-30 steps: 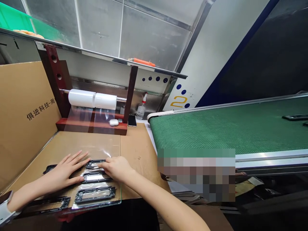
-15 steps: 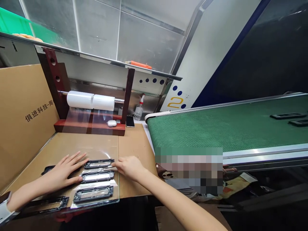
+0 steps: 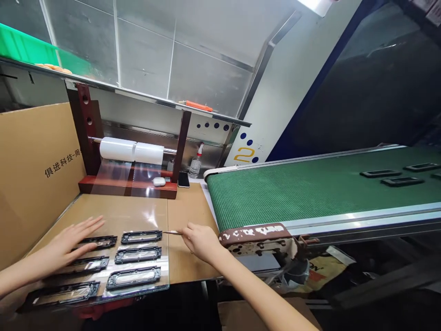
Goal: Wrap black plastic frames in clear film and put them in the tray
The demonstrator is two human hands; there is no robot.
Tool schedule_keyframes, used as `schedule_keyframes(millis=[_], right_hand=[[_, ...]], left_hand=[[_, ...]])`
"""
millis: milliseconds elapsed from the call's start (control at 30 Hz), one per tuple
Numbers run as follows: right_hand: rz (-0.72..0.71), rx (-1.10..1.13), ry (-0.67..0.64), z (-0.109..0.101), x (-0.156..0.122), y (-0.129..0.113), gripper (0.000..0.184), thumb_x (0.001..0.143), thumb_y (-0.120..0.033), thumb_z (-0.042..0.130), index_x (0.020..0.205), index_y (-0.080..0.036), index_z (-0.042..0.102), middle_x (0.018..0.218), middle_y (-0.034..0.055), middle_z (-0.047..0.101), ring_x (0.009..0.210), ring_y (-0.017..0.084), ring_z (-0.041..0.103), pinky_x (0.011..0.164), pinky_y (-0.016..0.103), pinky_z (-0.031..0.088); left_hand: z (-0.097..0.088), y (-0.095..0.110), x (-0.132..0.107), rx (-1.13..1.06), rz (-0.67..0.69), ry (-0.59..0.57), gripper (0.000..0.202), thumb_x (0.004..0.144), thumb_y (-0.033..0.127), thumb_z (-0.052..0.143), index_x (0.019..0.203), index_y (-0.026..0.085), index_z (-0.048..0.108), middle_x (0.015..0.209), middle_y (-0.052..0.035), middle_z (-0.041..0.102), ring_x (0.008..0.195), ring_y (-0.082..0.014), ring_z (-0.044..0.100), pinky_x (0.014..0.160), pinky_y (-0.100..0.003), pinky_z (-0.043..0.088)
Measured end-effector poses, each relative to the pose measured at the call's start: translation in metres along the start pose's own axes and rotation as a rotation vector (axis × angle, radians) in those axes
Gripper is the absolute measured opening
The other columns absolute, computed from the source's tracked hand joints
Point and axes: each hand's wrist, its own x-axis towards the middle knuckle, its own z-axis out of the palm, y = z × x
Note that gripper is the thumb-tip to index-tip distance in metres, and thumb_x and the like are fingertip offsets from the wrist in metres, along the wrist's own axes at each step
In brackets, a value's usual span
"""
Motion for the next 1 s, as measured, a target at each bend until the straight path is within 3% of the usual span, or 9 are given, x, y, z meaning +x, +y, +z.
schedule_keyframes(millis=[100, 200, 367, 500, 700, 1000], right_hand=[[-0.054, 0.08, 0.036, 0.007, 0.014, -0.032, 0.036, 0.095, -0.017, 0.042, 0.129, -0.022, 0.051, 0.104, 0.0054, 0.067, 0.093, 0.016, 0.065, 0.077, 0.023, 0.048], [-0.173, 0.135, 0.04, 0.017, 0.043, -0.073, 0.035, 0.095, -0.02, 0.044, 0.129, -0.023, 0.05, 0.107, 0.0036, 0.067, 0.094, 0.014, 0.065, 0.078, 0.022, 0.049], [-0.316, 0.111, 0.032, 0.024, 0.1, -0.135, 0.03, 0.093, -0.027, 0.045, 0.12, -0.028, 0.057, 0.093, 0.0026, 0.068, 0.078, 0.019, 0.067, 0.058, 0.026, 0.047], [-0.37, 0.075, 0.032, 0.027, 0.127, -0.165, 0.027, 0.092, -0.024, 0.044, 0.114, -0.026, 0.06, 0.088, 0.0028, 0.068, 0.076, 0.02, 0.067, 0.054, 0.027, 0.046], [-0.384, 0.053, 0.014, 0.037, 0.143, -0.18, 0.028, 0.094, -0.026, 0.041, 0.115, -0.027, 0.059, 0.089, 0.0029, 0.069, 0.075, 0.02, 0.068, 0.055, 0.028, 0.048], [-0.408, 0.052, -0.034, 0.037, 0.142, -0.165, 0.029, 0.094, -0.026, 0.042, 0.117, -0.029, 0.059, 0.092, 0.0007, 0.07, 0.078, 0.018, 0.068, 0.055, 0.025, 0.045]], left_hand=[[-0.007, -0.033, -0.027, -0.045, -0.085, 0.061, 0.084, 0.081, 0.073, 0.027, 0.137, 0.011, 0.043, 0.145, -0.0125, 0.042, 0.134, -0.03, 0.04, 0.112, -0.05, 0.03], [-0.007, -0.05, -0.053, -0.087, -0.123, 0.074, 0.083, 0.083, 0.07, 0.027, 0.134, 0.007, 0.045, 0.142, -0.013, 0.046, 0.13, -0.0285, 0.045, 0.108, -0.044, 0.032], [-0.001, -0.053, -0.071, -0.132, -0.103, 0.066, 0.064, 0.089, 0.057, 0.032, 0.135, 0.014, 0.046, 0.145, -0.0099, 0.042, 0.134, -0.0259, 0.04, 0.11, -0.043, 0.029], [0.004, -0.054, -0.071, -0.14, -0.098, 0.043, 0.052, 0.091, 0.046, 0.038, 0.136, 0.021, 0.043, 0.147, -0.0088, 0.039, 0.136, -0.0251, 0.036, 0.11, -0.045, 0.028], [0.007, -0.055, -0.069, -0.13, -0.096, 0.024, 0.047, 0.092, 0.037, 0.043, 0.137, 0.025, 0.041, 0.147, -0.0091, 0.038, 0.136, -0.0265, 0.034, 0.11, -0.049, 0.029], [-0.001, -0.05, -0.069, -0.117, -0.096, -0.016, 0.047, 0.092, 0.041, 0.043, 0.137, 0.028, 0.038, 0.147, -0.0068, 0.037, 0.136, -0.0263, 0.033, 0.11, -0.048, 0.03]])
